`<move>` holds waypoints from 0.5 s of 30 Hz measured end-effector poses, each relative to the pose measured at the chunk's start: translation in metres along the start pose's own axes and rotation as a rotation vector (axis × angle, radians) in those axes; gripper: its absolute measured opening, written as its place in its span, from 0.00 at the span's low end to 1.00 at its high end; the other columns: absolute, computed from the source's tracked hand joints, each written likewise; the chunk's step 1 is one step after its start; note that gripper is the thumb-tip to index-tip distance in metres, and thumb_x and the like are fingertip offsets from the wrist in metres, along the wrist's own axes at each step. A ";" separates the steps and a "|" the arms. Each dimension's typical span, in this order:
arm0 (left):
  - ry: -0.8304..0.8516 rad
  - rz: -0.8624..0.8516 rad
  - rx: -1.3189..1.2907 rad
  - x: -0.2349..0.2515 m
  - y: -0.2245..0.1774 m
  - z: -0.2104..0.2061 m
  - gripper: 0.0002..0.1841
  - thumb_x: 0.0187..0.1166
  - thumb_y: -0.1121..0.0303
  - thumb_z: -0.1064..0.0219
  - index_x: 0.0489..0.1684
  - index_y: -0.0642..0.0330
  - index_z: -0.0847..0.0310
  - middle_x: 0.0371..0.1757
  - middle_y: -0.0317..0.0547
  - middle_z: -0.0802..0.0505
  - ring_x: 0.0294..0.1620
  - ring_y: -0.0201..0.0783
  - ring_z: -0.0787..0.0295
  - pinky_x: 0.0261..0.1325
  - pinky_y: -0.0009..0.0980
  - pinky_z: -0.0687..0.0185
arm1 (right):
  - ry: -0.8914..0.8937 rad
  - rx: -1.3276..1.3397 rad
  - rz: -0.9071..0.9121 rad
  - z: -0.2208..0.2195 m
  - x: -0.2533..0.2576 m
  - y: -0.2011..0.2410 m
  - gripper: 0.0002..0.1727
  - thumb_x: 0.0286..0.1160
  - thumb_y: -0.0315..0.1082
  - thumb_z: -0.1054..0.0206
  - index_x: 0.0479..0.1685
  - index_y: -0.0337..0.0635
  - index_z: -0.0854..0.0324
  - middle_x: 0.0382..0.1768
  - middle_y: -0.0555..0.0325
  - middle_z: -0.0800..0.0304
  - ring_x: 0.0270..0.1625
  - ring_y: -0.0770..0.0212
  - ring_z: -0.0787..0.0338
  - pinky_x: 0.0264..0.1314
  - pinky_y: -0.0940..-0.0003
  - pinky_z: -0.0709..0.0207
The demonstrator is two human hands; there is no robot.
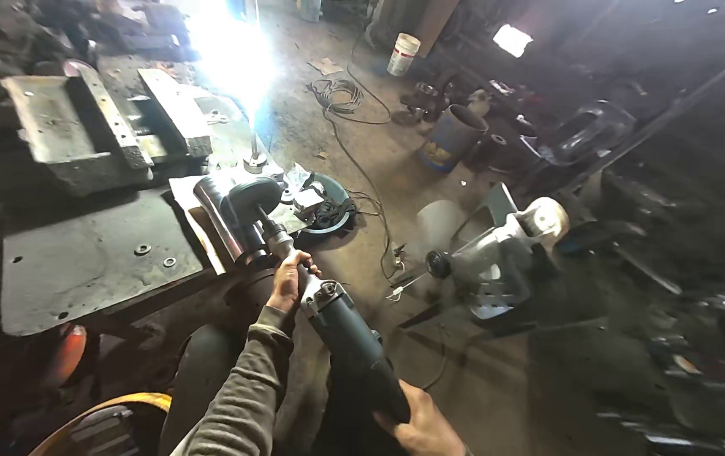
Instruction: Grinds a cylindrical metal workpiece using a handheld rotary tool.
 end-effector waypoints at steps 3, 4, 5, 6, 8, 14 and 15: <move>0.059 -0.043 -0.031 -0.010 -0.006 0.014 0.15 0.89 0.68 0.52 0.28 0.57 0.28 0.20 0.42 0.18 0.20 0.39 0.17 0.32 0.37 0.12 | 0.016 -0.076 -0.014 -0.001 -0.008 0.011 0.32 0.64 0.52 0.20 0.66 0.44 0.15 0.50 0.52 0.03 0.56 0.55 0.05 0.67 0.46 0.15; 0.084 -0.051 -0.041 -0.011 -0.007 0.019 0.15 0.89 0.68 0.53 0.27 0.56 0.28 0.20 0.41 0.18 0.20 0.39 0.16 0.33 0.37 0.11 | 0.020 -0.093 -0.009 -0.003 -0.010 0.014 0.32 0.65 0.52 0.20 0.67 0.44 0.16 0.50 0.51 0.03 0.57 0.54 0.05 0.67 0.45 0.15; 0.108 -0.065 -0.050 -0.012 -0.008 0.024 0.16 0.89 0.68 0.54 0.27 0.56 0.28 0.20 0.41 0.18 0.21 0.38 0.16 0.33 0.37 0.11 | 0.020 -0.109 -0.002 -0.004 -0.011 0.015 0.32 0.66 0.52 0.21 0.68 0.44 0.16 0.50 0.51 0.03 0.57 0.53 0.05 0.67 0.45 0.15; 0.135 -0.084 -0.056 -0.014 -0.010 0.029 0.16 0.89 0.68 0.55 0.27 0.55 0.27 0.20 0.40 0.18 0.21 0.38 0.16 0.34 0.37 0.11 | 0.019 -0.126 0.006 -0.005 -0.012 0.016 0.32 0.67 0.52 0.21 0.68 0.44 0.16 0.50 0.50 0.03 0.56 0.53 0.05 0.66 0.43 0.15; 0.168 -0.120 -0.077 -0.019 -0.012 0.037 0.17 0.88 0.70 0.57 0.27 0.54 0.27 0.20 0.39 0.17 0.22 0.37 0.16 0.35 0.36 0.10 | 0.026 -0.155 0.020 -0.006 -0.012 0.015 0.32 0.68 0.53 0.22 0.69 0.46 0.17 0.49 0.50 0.03 0.55 0.51 0.04 0.64 0.41 0.15; 0.143 -0.137 -0.094 -0.025 -0.014 0.049 0.16 0.85 0.71 0.55 0.25 0.54 0.28 0.18 0.38 0.18 0.20 0.37 0.17 0.34 0.36 0.11 | 0.051 -0.162 0.028 -0.015 -0.008 0.013 0.32 0.68 0.54 0.23 0.70 0.48 0.17 0.49 0.51 0.03 0.55 0.51 0.04 0.63 0.40 0.15; 0.137 -0.130 -0.096 -0.024 -0.014 0.046 0.16 0.85 0.71 0.55 0.25 0.54 0.28 0.18 0.38 0.19 0.20 0.36 0.17 0.33 0.36 0.12 | 0.047 -0.158 0.029 -0.015 -0.008 0.013 0.32 0.68 0.54 0.23 0.69 0.48 0.17 0.49 0.51 0.03 0.55 0.51 0.04 0.63 0.40 0.15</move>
Point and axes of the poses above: each hand's wrist, its own x-axis towards the middle knuckle, its own z-axis out of the back of the hand, y = z × x, the point moved 1 cm from there along x, towards the middle knuckle
